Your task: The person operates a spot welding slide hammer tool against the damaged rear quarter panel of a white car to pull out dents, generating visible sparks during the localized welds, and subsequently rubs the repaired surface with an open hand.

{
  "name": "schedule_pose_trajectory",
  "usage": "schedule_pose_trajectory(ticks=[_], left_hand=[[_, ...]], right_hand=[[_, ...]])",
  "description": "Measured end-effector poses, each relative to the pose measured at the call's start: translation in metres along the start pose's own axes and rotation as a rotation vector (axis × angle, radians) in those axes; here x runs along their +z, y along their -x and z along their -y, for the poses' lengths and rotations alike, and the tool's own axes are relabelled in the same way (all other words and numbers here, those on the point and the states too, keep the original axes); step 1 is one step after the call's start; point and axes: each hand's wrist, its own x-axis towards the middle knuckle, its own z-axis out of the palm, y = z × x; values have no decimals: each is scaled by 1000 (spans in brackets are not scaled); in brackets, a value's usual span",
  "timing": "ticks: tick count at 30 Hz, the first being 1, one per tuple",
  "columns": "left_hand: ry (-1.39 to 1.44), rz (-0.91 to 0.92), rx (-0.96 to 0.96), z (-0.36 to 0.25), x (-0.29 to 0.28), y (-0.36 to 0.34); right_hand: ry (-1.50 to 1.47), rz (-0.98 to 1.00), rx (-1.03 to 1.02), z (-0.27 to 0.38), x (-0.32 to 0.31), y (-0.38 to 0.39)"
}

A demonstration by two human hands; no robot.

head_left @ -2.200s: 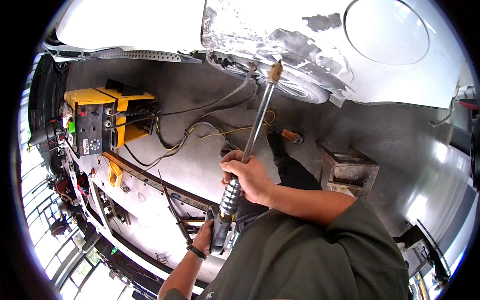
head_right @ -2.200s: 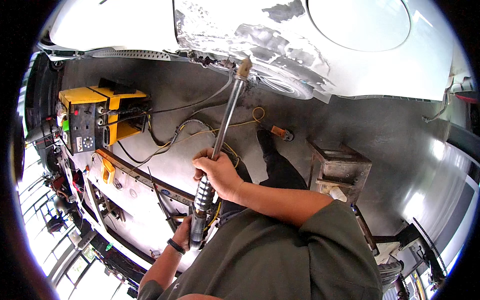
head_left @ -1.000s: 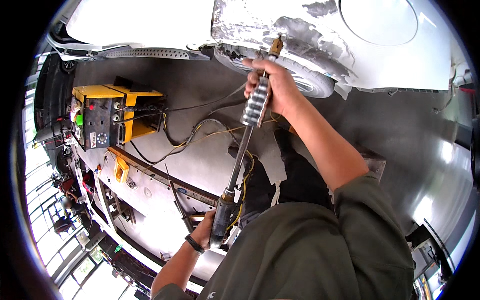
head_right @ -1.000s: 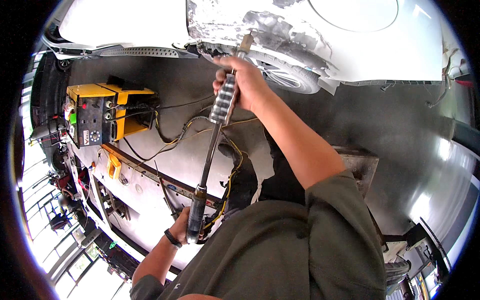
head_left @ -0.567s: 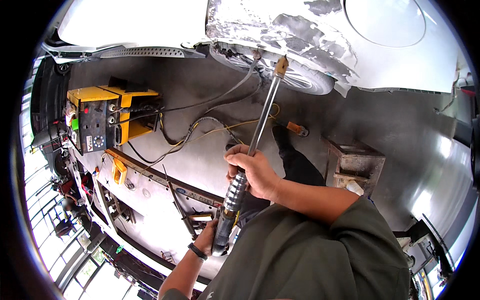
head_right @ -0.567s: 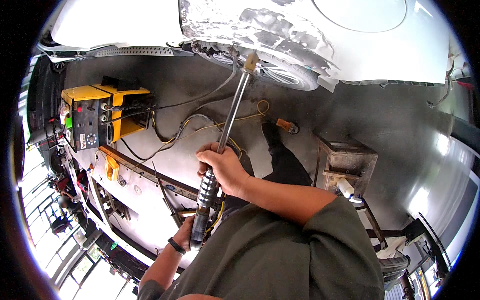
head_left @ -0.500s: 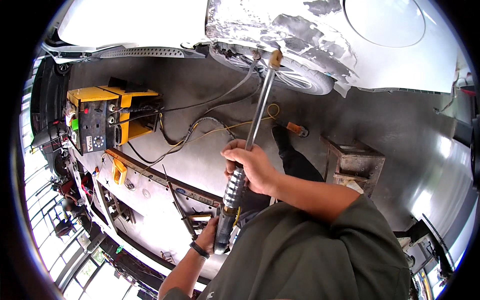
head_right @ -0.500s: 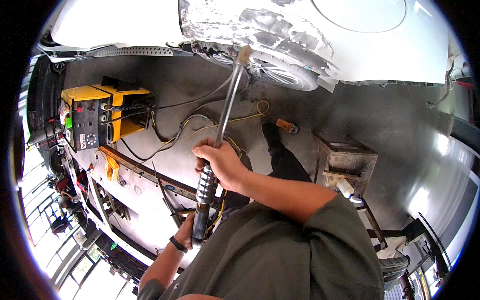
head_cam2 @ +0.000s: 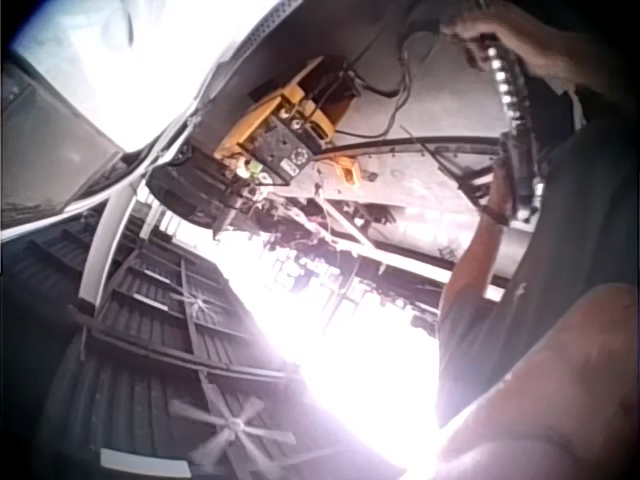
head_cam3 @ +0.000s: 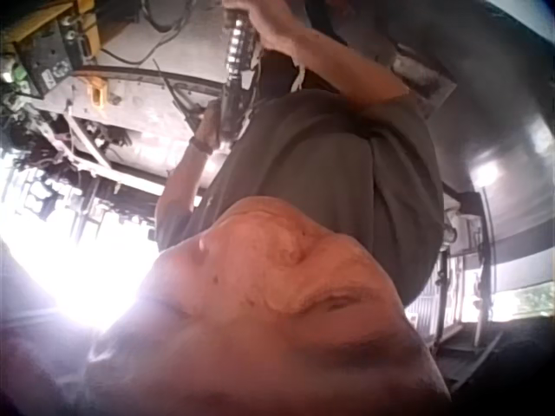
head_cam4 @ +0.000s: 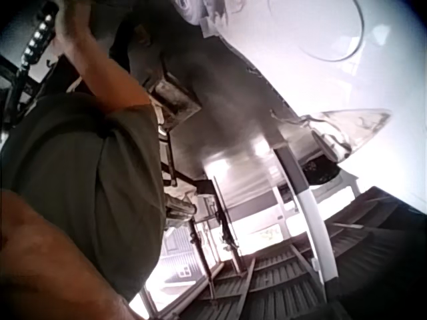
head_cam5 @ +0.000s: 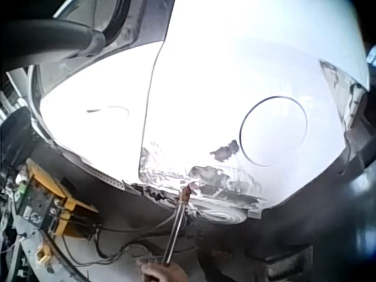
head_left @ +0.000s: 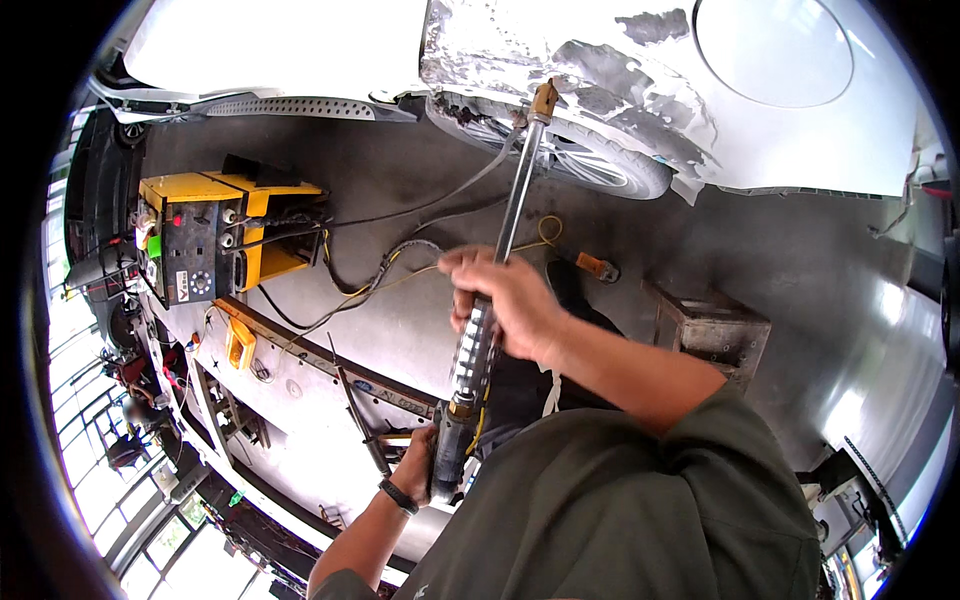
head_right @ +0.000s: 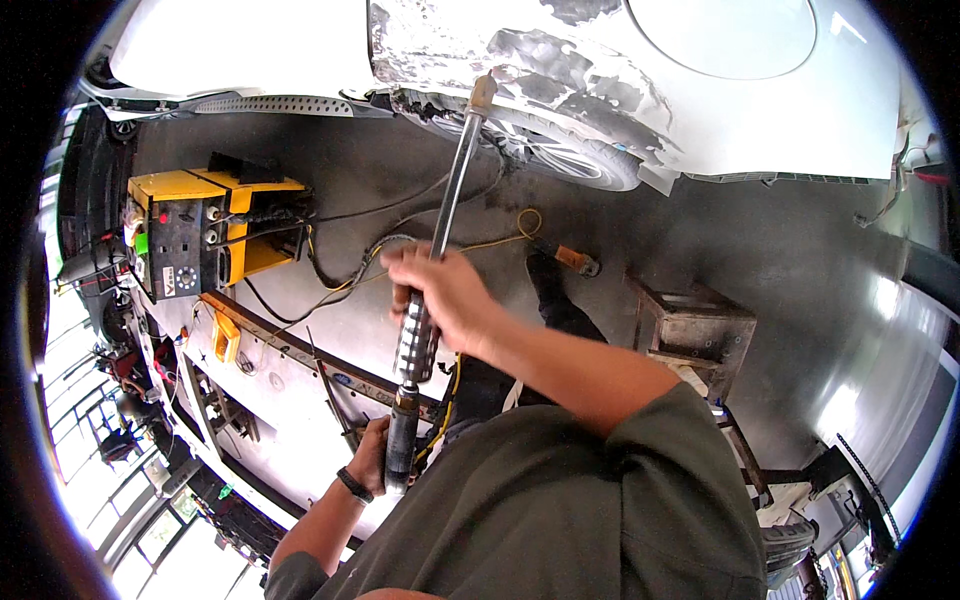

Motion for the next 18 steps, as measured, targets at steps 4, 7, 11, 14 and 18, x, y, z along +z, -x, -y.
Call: schedule_pose_trajectory(ticks=[4, 7, 11, 14, 18], left_hand=[[-6, 37, 50, 17, -21, -9], [-19, -17, 50, 12, -9, -3], [20, -3, -17, 9, -14, -3], [-49, -65, -3, 50, -56, -25], [76, -39, -63, 43, -40, -20]], right_hand=[[96, -13, -73, 72, -4, -24], [-18, -9, -238, 80, -19, -43], [39, -39, -133, -27, -2, 5], [-69, -8, 46, -79, 1, 37], [-34, -93, 36, -68, 0, 31]])
